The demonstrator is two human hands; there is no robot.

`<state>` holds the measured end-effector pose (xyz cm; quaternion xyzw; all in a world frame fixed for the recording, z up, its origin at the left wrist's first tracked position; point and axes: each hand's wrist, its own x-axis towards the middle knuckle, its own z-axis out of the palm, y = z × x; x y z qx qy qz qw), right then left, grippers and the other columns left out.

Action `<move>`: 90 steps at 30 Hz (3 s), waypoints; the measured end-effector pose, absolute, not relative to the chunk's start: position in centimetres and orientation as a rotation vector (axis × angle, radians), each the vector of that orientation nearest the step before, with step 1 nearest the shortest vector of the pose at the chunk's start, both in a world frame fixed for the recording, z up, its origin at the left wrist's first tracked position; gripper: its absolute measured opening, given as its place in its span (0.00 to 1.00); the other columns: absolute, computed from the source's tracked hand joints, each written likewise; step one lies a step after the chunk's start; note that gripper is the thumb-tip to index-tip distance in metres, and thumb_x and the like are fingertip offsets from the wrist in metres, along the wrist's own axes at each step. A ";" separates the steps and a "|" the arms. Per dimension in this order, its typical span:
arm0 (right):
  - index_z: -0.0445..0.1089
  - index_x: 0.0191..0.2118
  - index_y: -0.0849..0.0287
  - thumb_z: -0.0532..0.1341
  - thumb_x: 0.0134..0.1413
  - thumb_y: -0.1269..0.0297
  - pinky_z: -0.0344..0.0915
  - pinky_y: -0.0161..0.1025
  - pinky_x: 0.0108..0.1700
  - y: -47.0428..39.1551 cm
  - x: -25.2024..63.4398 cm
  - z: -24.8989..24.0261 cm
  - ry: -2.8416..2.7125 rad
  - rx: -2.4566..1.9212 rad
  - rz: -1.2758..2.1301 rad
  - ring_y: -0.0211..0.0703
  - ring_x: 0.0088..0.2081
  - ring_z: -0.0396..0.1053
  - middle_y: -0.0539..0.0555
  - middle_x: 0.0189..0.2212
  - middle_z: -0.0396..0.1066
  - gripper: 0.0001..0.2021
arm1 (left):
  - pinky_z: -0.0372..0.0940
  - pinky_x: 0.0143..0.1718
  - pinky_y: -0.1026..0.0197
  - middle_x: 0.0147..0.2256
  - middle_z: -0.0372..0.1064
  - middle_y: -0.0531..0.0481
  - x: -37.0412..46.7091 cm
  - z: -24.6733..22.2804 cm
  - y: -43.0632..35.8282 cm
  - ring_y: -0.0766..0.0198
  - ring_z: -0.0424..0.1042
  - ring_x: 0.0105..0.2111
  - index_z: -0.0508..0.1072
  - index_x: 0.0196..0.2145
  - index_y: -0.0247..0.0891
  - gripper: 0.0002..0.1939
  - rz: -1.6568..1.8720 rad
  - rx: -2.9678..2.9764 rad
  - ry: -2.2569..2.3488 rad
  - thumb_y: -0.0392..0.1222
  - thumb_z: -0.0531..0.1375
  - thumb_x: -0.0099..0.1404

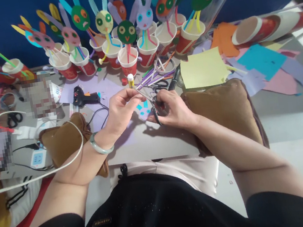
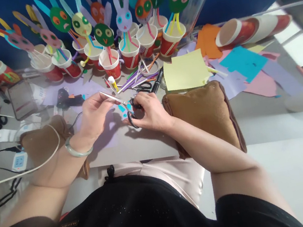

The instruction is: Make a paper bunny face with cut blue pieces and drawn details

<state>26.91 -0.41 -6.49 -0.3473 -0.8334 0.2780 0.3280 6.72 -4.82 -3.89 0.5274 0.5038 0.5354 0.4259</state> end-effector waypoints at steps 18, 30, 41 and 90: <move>0.53 0.28 0.53 0.69 0.50 0.37 0.54 0.43 0.41 -0.4 26.7 -6.9 -2.197 -0.905 0.794 0.39 0.29 0.57 0.46 0.25 0.61 0.29 | 0.70 0.45 0.59 0.33 0.77 0.53 6.6 -4.3 -4.9 0.65 0.76 0.37 0.77 0.33 0.42 0.05 1.389 1.403 1.268 0.43 0.64 0.67; 0.53 0.27 0.53 0.66 0.53 0.31 0.51 0.42 0.37 -0.2 26.6 -7.2 -2.151 -0.853 0.782 0.36 0.25 0.52 0.44 0.22 0.57 0.32 | 0.71 0.40 0.61 0.32 0.79 0.53 6.4 -4.9 -4.4 0.66 0.75 0.34 0.80 0.32 0.41 0.13 1.519 1.370 1.059 0.52 0.72 0.64; 0.53 0.27 0.53 0.65 0.55 0.32 0.50 0.42 0.36 -0.1 26.7 -7.1 -2.134 -0.846 0.770 0.35 0.25 0.50 0.44 0.21 0.55 0.31 | 0.72 0.40 0.61 0.32 0.78 0.54 6.4 -5.0 -4.4 0.66 0.75 0.33 0.81 0.33 0.42 0.14 1.523 1.343 1.031 0.55 0.73 0.63; 0.53 0.26 0.53 0.64 0.55 0.31 0.51 0.42 0.37 -0.2 26.5 -6.9 -2.140 -0.843 0.843 0.37 0.26 0.52 0.44 0.21 0.56 0.31 | 0.73 0.41 0.58 0.33 0.78 0.52 6.4 -5.0 -4.6 0.64 0.76 0.34 0.79 0.33 0.42 0.16 1.482 1.346 1.078 0.57 0.72 0.63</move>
